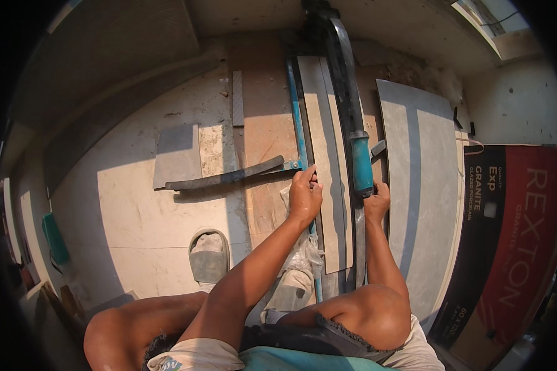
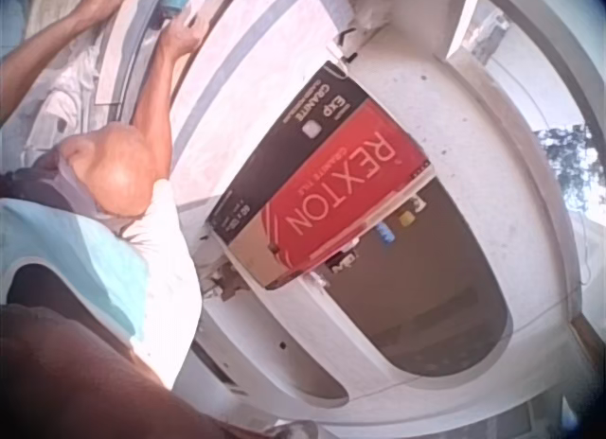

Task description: The person cuts a tile into strips using a manual tile cutter and then applies one of the tile strips to the bottom of a wall using mortar.

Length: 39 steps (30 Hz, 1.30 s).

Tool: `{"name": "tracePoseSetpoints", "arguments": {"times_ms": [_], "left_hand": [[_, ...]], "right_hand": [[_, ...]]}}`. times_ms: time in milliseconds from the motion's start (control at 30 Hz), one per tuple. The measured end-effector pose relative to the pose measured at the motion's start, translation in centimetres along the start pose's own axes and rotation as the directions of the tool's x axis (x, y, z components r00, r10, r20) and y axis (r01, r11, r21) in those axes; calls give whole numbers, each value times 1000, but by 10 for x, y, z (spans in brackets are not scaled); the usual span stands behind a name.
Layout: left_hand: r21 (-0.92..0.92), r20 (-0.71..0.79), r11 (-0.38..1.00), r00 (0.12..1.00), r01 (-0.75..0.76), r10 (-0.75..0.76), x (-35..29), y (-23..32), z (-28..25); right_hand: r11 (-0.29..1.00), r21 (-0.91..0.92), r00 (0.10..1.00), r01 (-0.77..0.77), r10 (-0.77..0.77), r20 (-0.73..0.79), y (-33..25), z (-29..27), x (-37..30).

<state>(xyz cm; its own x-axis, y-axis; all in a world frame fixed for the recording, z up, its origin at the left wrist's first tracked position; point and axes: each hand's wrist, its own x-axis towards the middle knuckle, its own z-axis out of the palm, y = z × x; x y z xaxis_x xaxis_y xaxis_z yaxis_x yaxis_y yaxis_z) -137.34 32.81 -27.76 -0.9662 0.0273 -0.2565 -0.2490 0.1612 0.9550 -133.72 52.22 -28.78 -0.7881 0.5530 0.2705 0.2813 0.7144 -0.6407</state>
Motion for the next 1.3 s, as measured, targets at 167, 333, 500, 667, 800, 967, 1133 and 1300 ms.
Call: {"name": "tracePoseSetpoints", "arguments": {"times_ms": [167,333,500,667,800,967,1133,1300], "left_hand": [[35,-26,999,1000,-12,13,2,-6,-1],[5,-1,1000,1000,14,-14,1,-6,-3],[14,-5,1000,1000,-2,2,1,-7,-4],[19,2,1000,1000,-1,1,2,-8,-3],[39,1,999,999,-36,36,4,-9,-1],[24,-10,999,999,-37,37,5,-16,-3],[-2,-21,999,999,-43,43,3,-10,-2],[-10,-5,999,999,-34,34,5,-9,-4]], "right_hand": [[1000,8,1000,-1,1,6,0,1,1],[1000,7,1000,-2,2,5,1,1,0],[1000,-20,1000,4,-4,7,6,3,-1],[994,-109,999,-26,30,34,-9,-2,2],[979,-191,998,67,-66,8,-1,-8,10],[884,295,889,-362,232,395,-92,-45,31],[987,134,887,-93,21,461,-126,-49,39],[999,8,901,-43,35,432,-150,-51,34]]}}
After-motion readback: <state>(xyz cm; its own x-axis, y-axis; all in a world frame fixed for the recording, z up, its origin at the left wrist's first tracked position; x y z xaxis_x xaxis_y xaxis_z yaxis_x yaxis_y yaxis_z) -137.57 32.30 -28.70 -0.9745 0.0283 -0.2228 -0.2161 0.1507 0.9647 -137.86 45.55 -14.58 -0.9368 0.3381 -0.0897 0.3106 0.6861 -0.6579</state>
